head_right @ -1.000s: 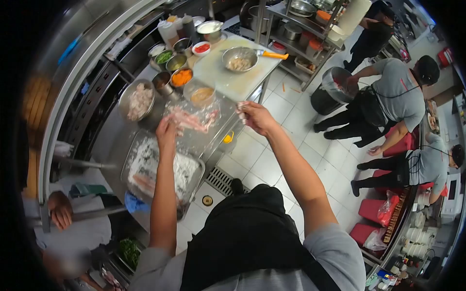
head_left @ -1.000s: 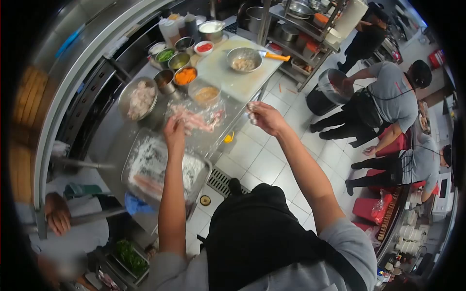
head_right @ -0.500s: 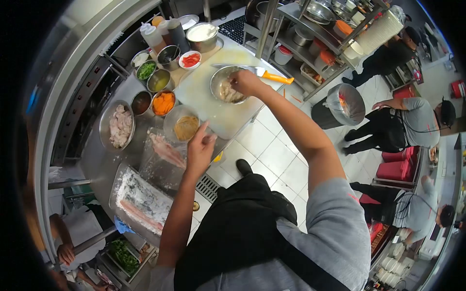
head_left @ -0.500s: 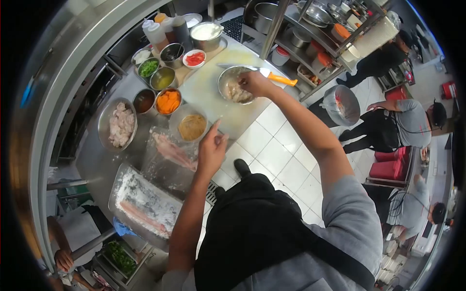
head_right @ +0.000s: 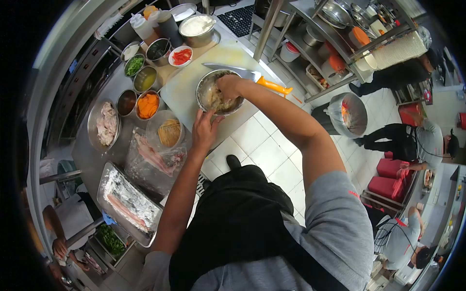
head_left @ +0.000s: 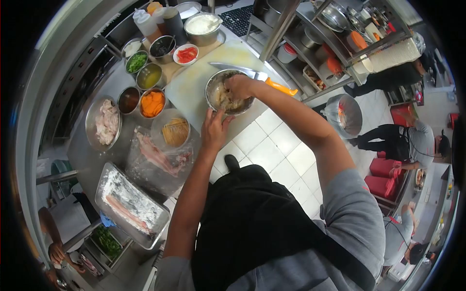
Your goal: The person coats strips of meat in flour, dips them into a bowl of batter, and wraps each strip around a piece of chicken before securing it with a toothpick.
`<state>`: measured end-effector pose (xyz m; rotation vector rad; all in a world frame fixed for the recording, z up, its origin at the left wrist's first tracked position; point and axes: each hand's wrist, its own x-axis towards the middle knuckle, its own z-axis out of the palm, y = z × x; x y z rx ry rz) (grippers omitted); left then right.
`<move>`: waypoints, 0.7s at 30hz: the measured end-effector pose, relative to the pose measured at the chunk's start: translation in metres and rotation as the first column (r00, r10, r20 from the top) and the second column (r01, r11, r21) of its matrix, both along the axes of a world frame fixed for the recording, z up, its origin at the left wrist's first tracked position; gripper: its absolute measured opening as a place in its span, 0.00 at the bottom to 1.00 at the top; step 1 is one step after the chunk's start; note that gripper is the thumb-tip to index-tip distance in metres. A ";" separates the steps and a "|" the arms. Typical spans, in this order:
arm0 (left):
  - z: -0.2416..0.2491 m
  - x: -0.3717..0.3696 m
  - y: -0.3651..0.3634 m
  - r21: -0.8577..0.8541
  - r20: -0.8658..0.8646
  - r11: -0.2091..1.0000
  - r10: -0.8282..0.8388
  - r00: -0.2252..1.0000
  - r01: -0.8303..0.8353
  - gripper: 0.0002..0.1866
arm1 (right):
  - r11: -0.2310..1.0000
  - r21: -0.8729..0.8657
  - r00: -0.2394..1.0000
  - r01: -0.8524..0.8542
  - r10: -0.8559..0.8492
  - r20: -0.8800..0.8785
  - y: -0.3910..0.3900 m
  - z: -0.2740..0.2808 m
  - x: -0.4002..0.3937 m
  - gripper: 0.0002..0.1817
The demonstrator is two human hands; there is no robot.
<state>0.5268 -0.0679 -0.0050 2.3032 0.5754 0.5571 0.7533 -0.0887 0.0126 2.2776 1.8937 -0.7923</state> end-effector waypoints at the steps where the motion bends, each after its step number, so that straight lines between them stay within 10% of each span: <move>1: 0.000 -0.001 -0.001 0.012 0.025 1.000 -0.004 1.000 0.004 0.17 | 1.000 0.002 1.000 -0.009 0.009 -0.001 0.001 0.004 -0.001 0.18; 13: -0.001 -0.004 -0.007 0.048 0.016 0.999 0.020 1.000 -0.021 0.18 | 0.986 -0.071 0.977 -0.151 0.160 0.142 -0.002 0.037 -0.020 0.22; 21: -0.003 -0.005 -0.004 -0.032 -0.015 0.998 0.058 0.998 -0.058 0.20 | 0.913 0.407 0.970 -0.030 0.126 -0.210 -0.017 0.035 0.026 0.28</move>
